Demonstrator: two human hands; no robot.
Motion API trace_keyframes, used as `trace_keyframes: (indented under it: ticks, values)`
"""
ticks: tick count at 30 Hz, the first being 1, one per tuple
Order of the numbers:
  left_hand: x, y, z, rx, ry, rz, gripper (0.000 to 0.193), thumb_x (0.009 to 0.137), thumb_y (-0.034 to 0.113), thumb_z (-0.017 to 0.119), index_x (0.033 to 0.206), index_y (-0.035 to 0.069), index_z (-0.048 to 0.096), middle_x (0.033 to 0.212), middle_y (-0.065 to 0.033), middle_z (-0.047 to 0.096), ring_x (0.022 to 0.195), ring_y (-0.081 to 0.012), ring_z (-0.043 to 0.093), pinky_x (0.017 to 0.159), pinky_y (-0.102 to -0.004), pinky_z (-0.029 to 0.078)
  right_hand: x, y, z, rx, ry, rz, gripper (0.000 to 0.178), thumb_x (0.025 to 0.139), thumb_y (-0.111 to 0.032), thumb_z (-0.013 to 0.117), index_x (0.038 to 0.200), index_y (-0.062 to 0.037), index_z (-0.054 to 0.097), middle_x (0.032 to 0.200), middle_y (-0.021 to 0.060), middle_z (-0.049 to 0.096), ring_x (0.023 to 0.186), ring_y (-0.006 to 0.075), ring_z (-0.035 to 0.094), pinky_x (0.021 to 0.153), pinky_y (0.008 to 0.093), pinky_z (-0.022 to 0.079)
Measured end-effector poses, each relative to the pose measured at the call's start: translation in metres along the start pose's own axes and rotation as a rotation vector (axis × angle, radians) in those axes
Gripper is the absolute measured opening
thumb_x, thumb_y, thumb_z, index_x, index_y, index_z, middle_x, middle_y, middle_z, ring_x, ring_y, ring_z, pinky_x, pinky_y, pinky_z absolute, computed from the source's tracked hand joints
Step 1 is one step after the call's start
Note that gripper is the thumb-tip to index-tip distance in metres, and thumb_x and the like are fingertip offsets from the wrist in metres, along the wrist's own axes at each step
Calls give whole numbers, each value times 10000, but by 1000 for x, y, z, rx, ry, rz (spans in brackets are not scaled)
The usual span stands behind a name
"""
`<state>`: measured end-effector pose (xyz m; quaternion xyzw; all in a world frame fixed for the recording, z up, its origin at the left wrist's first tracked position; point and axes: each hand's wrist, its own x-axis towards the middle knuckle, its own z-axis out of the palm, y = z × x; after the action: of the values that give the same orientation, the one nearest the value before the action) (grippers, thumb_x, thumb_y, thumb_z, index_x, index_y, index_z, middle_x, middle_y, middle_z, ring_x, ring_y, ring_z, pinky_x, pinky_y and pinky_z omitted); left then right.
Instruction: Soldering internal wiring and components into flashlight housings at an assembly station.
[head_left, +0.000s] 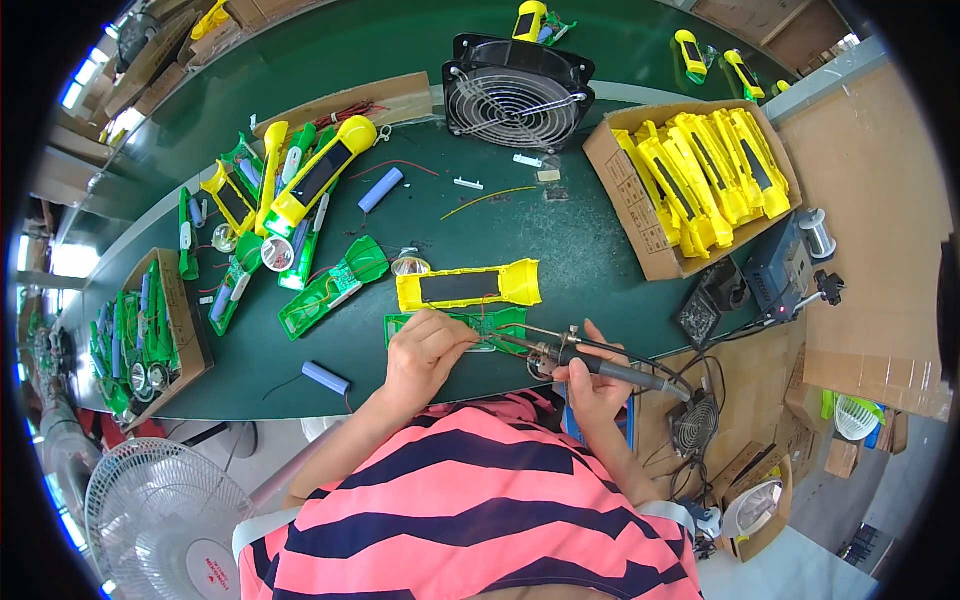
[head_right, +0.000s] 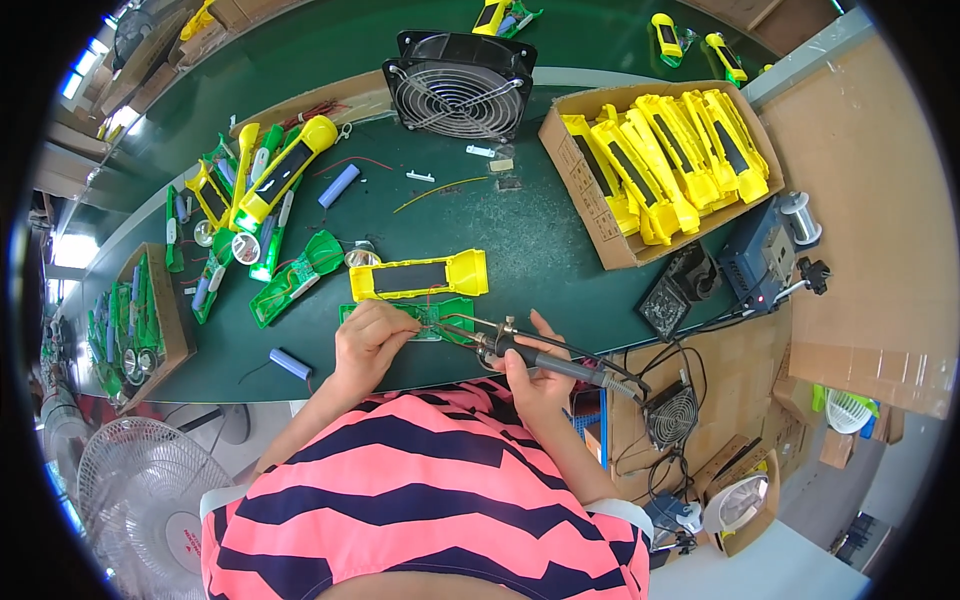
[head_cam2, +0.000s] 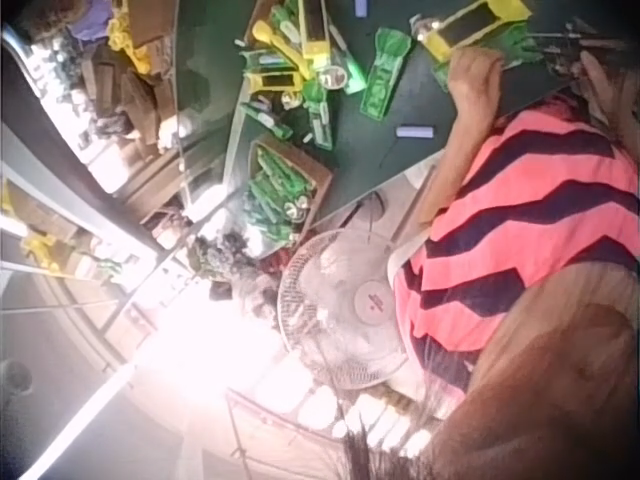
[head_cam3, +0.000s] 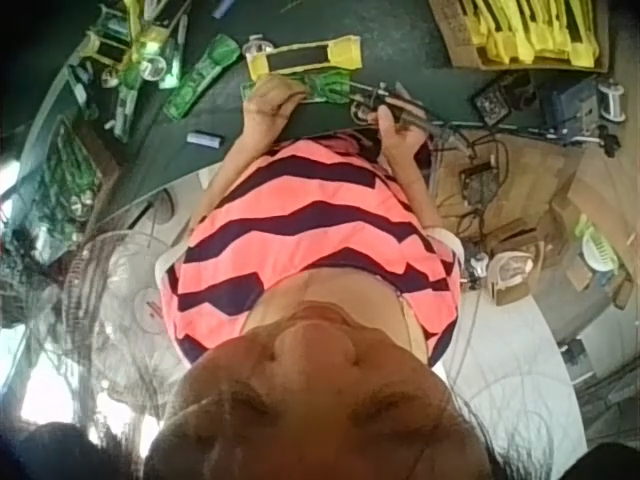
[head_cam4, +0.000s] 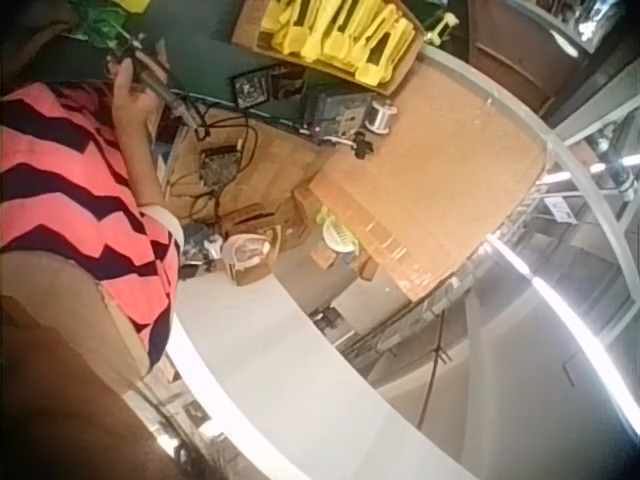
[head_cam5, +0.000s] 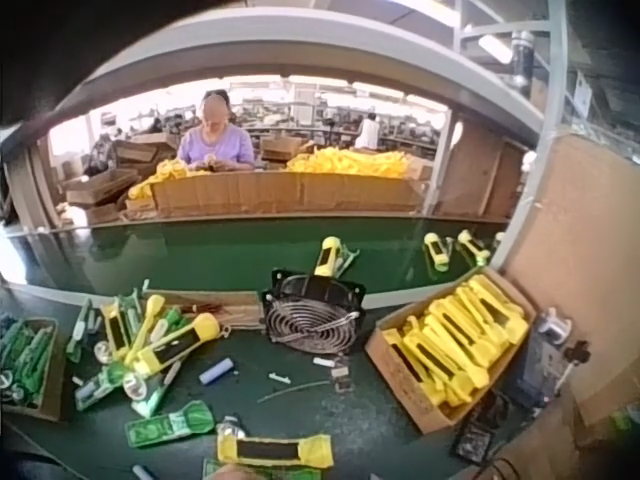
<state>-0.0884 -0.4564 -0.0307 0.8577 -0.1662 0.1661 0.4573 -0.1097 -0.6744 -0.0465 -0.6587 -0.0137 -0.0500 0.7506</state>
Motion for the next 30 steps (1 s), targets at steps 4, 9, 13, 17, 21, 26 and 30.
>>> trace_keyframes:
  ticks: [4, 9, 13, 17, 21, 26, 30]
  values:
    - [3, 10, -5, 90, -86, -85, 127, 621, 6, 665, 726, 29, 595, 795, -73, 532, 722, -219, 536, 612, -314, 447, 0, -1, 0, 54, -14, 18, 242, 756, 16, 574, 982, 34, 488, 1129, 252, 437, 765, 172, 623, 678, 223, 522]
    - [3, 8, -4, 89, -99, -141, 146, 596, -21, 659, 715, 10, 580, 867, -80, 507, 747, -213, 538, 604, -303, 444, 0, 1, 0, -2, 2, 31, 240, 752, 20, 574, 976, 31, 488, 1115, 246, 450, 861, 183, 599, 713, 247, 512]
    - [4, 8, -3, 88, -90, -159, 142, 583, -34, 646, 689, 13, 565, 856, -82, 510, 754, -223, 542, 618, -300, 449, 2, 8, 0, -78, -5, 55, 226, 750, 20, 571, 960, 17, 490, 773, 131, 624, 968, 201, 549, 943, 364, 367]
    - [5, 8, -2, 82, -103, -168, 142, 578, -36, 647, 678, 16, 562, 856, -82, 511, 758, -225, 543, 625, -299, 450, 6, 8, 2, -105, -23, 79, 217, 752, 13, 567, 954, 10, 488, 535, 34, 596, 1009, 183, 515, 1027, 397, 206]
    - [5, 9, -2, 64, -88, -157, 149, 554, -47, 628, 673, -7, 547, 841, -97, 499, 737, -247, 531, 628, -317, 448, 7, 10, 4, -122, -43, 68, 217, 754, 3, 567, 955, 11, 487, 539, 26, 602, 988, 148, 518, 1028, 403, 200]
    - [7, 9, 0, 76, -90, -159, 148, 551, -49, 625, 669, -9, 546, 839, -100, 496, 736, -248, 528, 624, -316, 447, 10, 12, 3, -175, -80, -94, 215, 752, 2, 571, 949, 13, 487, 538, 22, 602, 987, 154, 519, 1022, 408, 213]
    - [7, 9, 0, 84, -84, -152, 144, 550, -52, 622, 658, -6, 539, 833, -103, 494, 730, -254, 526, 621, -321, 446, 6, 11, 3, -162, -59, -41, 206, 749, -10, 584, 940, 13, 512, 554, 33, 602, 1066, 217, 477, 992, 406, 265]
